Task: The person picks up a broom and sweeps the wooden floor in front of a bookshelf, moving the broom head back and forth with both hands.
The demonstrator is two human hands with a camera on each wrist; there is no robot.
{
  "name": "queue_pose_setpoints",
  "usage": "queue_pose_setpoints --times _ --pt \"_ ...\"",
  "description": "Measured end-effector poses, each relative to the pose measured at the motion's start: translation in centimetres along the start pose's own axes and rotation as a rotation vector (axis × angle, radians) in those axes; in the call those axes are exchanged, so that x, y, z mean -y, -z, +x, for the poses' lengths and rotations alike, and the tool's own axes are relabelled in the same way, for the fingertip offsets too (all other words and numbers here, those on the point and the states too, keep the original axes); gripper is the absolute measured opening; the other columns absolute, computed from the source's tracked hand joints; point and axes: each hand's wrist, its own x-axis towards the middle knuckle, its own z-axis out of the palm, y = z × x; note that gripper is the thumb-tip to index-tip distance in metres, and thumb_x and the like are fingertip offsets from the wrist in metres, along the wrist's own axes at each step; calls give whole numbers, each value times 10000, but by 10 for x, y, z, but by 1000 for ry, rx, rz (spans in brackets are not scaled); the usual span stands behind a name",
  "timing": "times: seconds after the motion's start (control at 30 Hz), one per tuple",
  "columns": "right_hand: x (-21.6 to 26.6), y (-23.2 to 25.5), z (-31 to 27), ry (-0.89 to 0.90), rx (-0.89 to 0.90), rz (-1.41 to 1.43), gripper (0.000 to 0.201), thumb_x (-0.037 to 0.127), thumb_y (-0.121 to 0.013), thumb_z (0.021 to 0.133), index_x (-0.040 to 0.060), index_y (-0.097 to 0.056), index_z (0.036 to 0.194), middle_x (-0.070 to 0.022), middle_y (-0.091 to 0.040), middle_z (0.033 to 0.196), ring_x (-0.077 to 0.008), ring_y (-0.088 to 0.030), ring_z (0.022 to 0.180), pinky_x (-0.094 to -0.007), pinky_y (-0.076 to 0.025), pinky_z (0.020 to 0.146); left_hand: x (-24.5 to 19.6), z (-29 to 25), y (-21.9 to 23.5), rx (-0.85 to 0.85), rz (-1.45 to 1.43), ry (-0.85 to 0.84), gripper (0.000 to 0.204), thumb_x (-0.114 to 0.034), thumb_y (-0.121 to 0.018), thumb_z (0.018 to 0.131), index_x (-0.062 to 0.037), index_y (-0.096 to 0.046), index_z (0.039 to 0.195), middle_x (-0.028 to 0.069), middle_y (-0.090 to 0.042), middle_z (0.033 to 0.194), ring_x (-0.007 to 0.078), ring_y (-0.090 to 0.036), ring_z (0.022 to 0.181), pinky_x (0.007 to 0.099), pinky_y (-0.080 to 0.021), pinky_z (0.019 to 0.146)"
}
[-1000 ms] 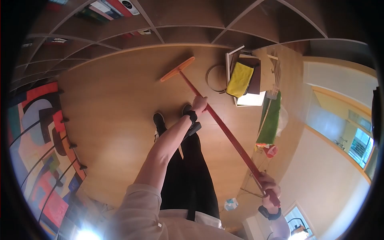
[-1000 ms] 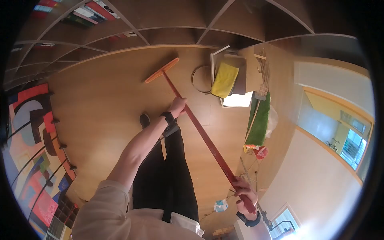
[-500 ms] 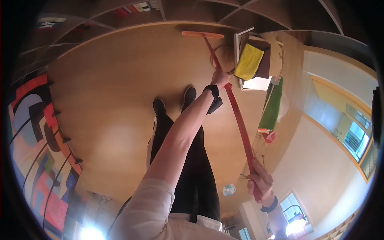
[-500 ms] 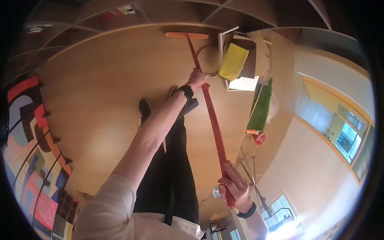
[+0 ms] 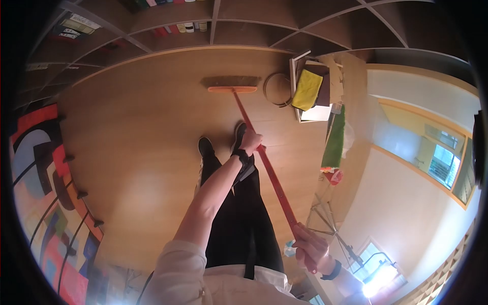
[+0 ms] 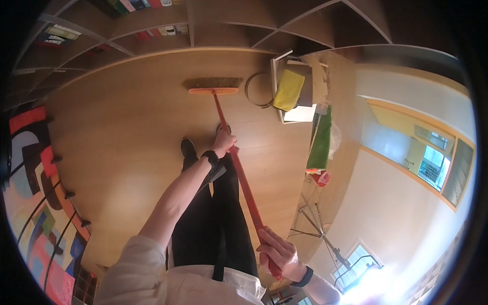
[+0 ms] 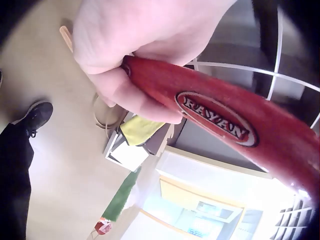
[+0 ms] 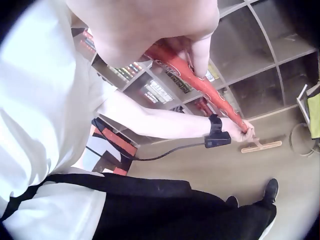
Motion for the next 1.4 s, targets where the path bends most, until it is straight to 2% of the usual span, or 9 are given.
queue_pose_setpoints --times 0.2,0.3,0.5,0.57,0.63,0.83,0.9,1.3,1.4 --pt "31 -2 -1 -27 2 72 32 64 -572 772 56 -600 758 -189 -624 1080 -375 -625 1010 -372 -565 777 -27 -26 15 55 -158 162 401 47 -516 744 85 -366 1113 134 -494 750 317 -609 487 423 -536 401" --pt "24 4 -6 38 -77 10 126 146 -548 831 56 -612 771 -193 -624 1072 -389 -622 1011 -373 -557 768 6 20 0 -4 220 -201 204 -18 -545 770 97 -487 929 158 -577 730 269 -634 511 367 -541 433" --pt "2 -21 7 -47 -194 -58 197 189 -546 854 50 -633 744 -221 -626 1058 -393 -624 1008 -373 -548 763 -90 -7 -19 42 -86 -53 271 -46 -555 783 103 -472 994 185 -602 782 281 -665 572 361 -540 447" --pt "-20 -34 17 -73 -244 -61 198 190 -557 848 37 -626 743 -234 -622 1070 -400 -615 1028 -393 -545 787 -84 32 -33 24 36 -105 342 -53 -556 776 117 -442 1050 204 -608 826 292 -666 580 370 -543 452" --pt "-45 -49 25 -56 -247 -84 207 179 -543 851 27 -614 730 -244 -619 1077 -406 -611 1035 -403 -543 798 -61 76 -41 -3 284 -476 384 -58 -559 764 122 -428 1077 236 -614 845 299 -669 592 377 -547 456" --pt "-64 -74 19 -140 -306 -46 277 144 -436 870 6 -551 659 -280 -633 1024 -434 -615 1011 -438 -537 807 -26 111 -44 5 272 -183 432 8 -630 670 155 -426 1021 232 -620 796 314 -671 608 372 -559 472" --pt "-61 -64 18 -126 -279 -10 272 147 -441 859 10 -550 652 -271 -645 996 -436 -623 993 -430 -544 784 -22 115 -42 -25 301 -68 564 -98 -629 660 151 -416 1119 294 -631 927 406 -635 896 418 -539 768" --pt "1 -39 -24 -76 -143 46 122 71 -506 750 58 -591 664 -210 -659 1001 -359 -649 977 -347 -570 678 22 18 9 -10 541 -69 287 -77 -578 654 133 -564 849 269 -642 726 401 -658 787 434 -548 731" --pt "14 -37 -41 -72 -120 112 91 16 -536 728 46 -602 672 -185 -661 1016 -340 -648 984 -341 -572 701 41 -15 18 -1 356 -32 159 -29 -595 651 111 -554 714 209 -610 612 323 -653 606 373 -522 526"
